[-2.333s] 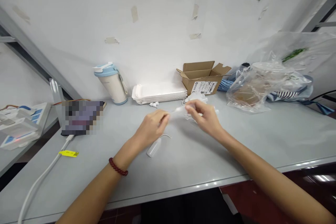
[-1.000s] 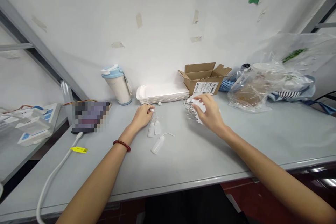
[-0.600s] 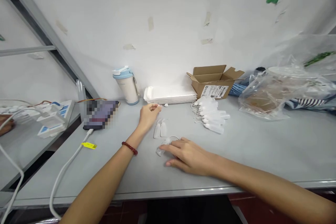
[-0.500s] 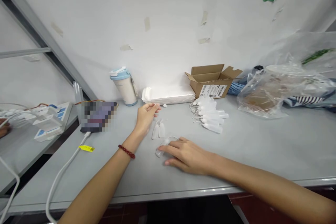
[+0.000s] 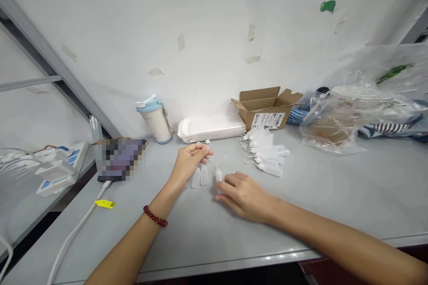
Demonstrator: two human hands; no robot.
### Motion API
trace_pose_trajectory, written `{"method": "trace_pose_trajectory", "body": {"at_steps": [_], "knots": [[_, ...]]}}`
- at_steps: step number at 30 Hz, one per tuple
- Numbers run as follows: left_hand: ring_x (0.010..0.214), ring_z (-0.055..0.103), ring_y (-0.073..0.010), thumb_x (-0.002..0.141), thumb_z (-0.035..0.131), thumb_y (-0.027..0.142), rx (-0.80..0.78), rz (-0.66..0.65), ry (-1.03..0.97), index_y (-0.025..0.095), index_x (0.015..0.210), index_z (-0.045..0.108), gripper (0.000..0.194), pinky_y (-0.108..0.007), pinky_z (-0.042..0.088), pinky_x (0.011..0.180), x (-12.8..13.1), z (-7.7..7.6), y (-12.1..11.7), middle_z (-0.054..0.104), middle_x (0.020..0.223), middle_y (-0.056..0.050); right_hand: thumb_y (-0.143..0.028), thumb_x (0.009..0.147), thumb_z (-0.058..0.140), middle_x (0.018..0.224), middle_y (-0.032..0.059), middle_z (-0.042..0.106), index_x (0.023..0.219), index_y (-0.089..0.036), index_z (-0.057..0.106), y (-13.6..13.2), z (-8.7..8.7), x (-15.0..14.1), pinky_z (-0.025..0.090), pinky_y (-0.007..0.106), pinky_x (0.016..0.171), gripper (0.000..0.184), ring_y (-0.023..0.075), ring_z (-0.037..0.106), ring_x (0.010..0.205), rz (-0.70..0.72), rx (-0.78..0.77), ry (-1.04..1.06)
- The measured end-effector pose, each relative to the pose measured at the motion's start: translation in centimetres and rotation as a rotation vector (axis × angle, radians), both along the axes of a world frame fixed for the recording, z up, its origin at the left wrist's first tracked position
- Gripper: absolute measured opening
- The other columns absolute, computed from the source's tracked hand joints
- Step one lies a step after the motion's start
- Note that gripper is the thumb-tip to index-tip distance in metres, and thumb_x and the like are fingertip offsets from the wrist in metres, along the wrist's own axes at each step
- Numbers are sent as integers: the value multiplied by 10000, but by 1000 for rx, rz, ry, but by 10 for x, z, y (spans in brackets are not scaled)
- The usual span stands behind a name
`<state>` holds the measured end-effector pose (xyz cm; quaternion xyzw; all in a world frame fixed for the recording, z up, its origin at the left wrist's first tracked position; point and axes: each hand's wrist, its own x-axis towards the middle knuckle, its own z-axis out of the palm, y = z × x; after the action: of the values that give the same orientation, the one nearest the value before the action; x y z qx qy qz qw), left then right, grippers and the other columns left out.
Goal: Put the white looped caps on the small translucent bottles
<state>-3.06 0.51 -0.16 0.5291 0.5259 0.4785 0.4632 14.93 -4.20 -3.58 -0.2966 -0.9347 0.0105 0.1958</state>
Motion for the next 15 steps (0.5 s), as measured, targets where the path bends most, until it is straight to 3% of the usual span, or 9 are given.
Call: {"method": "trace_pose_trajectory", "body": {"at_steps": [3, 8, 15], "knots": [[663, 598, -145, 704, 689, 356, -94, -105, 67, 130, 771, 640, 241, -295, 476, 671, 1, 1, -3, 696, 755, -65, -266, 926, 380, 786, 89, 584, 1028, -142, 583, 5, 1, 5, 380, 281, 596, 259, 176, 527, 659, -48, 12, 102], [681, 586, -136, 700, 706, 377, -167, -222, 16, 123, 758, 651, 267, -295, 471, 691, 4, -1, -8, 661, 776, -55, -176, 859, 421, 836, 68, 582, 1016, -163, 527, 10, 3, 10, 431, 280, 645, 189, 157, 538, 696, -62, -117, 337], [751, 586, -140, 619, 787, 305, -197, -317, -209, 134, 825, 698, 283, -298, 455, 769, -1, -4, -4, 654, 798, -44, -152, 823, 449, 813, 14, 604, 893, -210, 512, 8, 9, 7, 456, 236, 612, 111, 118, 538, 683, -14, -472, 526]]}}
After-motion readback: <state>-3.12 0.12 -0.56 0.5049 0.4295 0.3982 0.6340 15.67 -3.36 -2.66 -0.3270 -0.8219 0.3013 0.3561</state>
